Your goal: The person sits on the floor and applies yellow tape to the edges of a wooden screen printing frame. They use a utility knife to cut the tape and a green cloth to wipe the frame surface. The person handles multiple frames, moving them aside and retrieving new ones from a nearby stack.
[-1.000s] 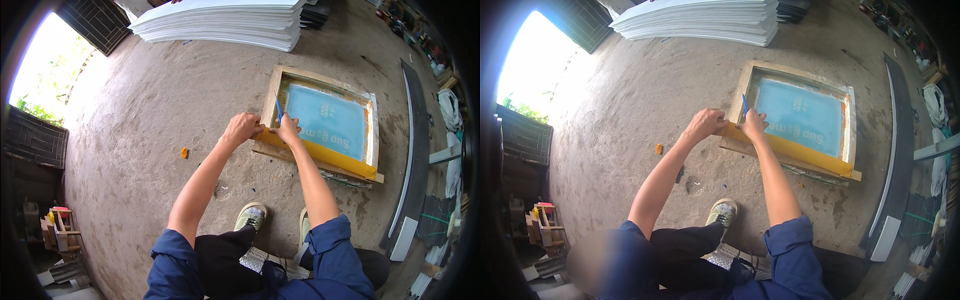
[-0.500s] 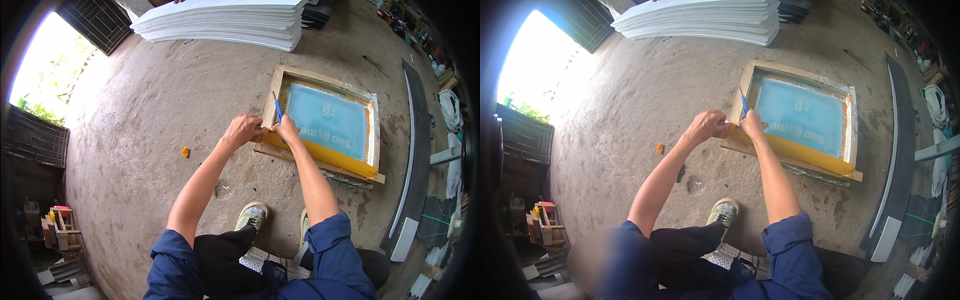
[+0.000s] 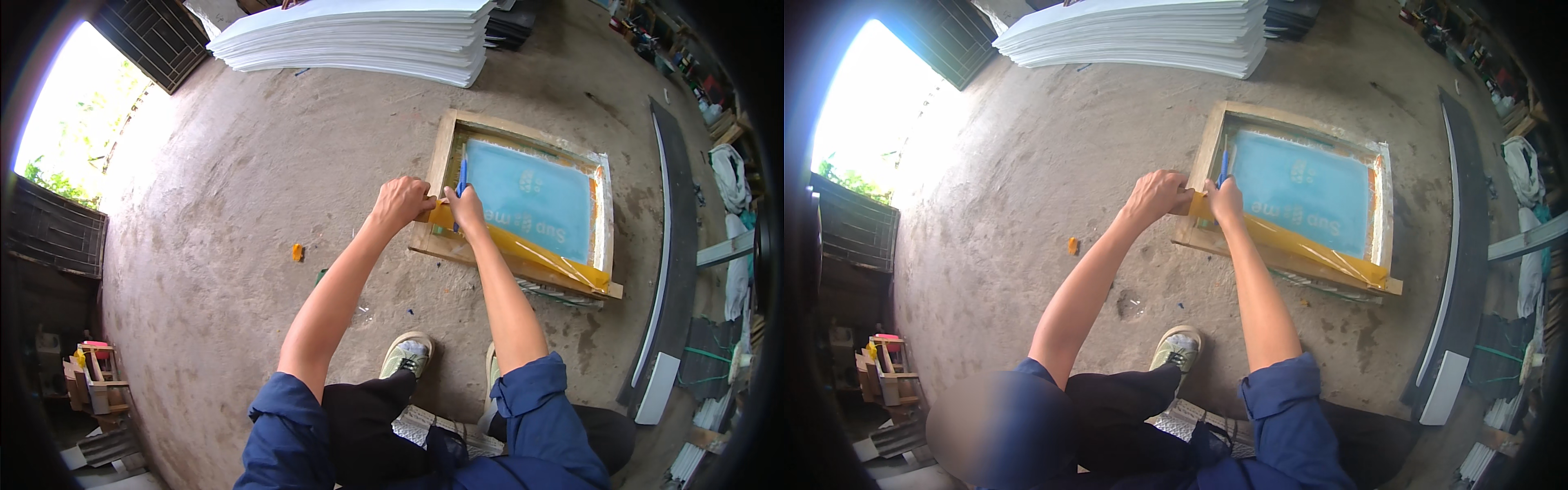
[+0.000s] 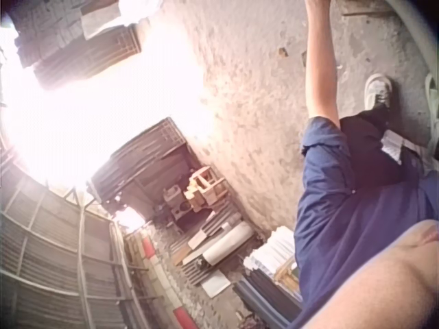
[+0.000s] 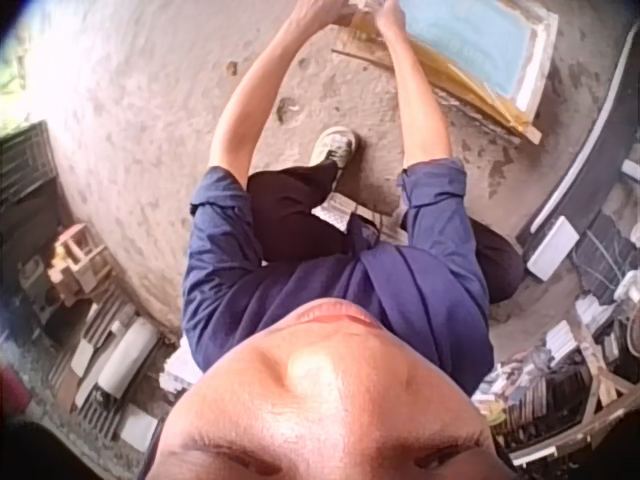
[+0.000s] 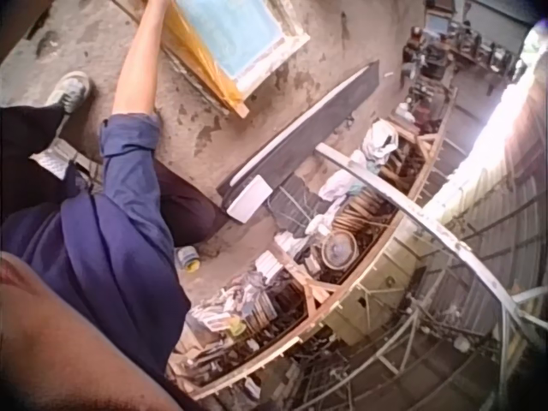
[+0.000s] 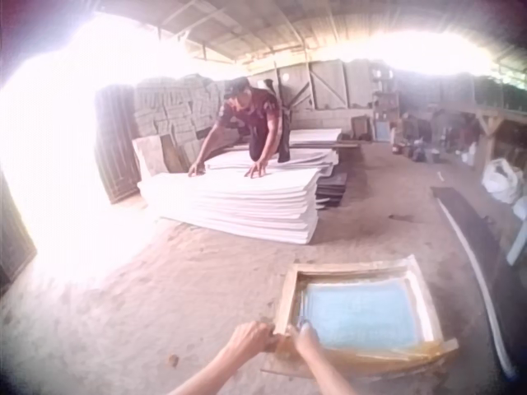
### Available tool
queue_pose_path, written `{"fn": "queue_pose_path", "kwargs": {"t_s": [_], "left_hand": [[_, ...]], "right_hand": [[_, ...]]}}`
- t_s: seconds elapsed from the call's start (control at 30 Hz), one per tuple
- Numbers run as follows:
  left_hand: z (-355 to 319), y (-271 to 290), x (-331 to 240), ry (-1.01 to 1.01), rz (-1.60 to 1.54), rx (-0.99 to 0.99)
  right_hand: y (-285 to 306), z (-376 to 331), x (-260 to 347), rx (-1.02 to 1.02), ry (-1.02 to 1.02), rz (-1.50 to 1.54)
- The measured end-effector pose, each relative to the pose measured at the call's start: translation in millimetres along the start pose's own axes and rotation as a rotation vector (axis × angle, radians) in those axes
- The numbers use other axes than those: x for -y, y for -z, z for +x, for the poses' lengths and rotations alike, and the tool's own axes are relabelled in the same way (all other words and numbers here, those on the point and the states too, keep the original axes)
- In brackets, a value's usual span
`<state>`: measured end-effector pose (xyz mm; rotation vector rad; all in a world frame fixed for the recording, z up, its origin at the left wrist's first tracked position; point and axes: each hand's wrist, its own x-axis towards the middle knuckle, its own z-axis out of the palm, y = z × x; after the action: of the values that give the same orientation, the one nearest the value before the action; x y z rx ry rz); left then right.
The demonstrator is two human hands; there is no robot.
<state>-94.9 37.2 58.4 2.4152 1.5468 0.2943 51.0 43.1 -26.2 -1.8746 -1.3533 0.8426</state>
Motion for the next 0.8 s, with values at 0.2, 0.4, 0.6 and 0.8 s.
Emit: {"fn": "queue_pose_path", "kwargs": {"t_s": [0.2,0.4,0.6,0.8], "left_hand": [[2.6,4.9,-5.5,0.044,-0.002,0.030],[15.0,0.3,-3.2,0.109,0.020,0.144],[30.8,-22.3,-0.5,0.054,0.154,0.145],[35.6,-29.4,-4.0,0.026,0.230,0.164]], "right_hand": [[32.5,12.5,-16.9,-0.013,0.018,0.015],[74.6,-46.9,20.1,0.020,-0.087,0.100],[43.4,-114.0,11.6,0.191,-0.043,-0.077],[16.2,-120.3,8.3,0.255,-0.048,-0.093]]}}
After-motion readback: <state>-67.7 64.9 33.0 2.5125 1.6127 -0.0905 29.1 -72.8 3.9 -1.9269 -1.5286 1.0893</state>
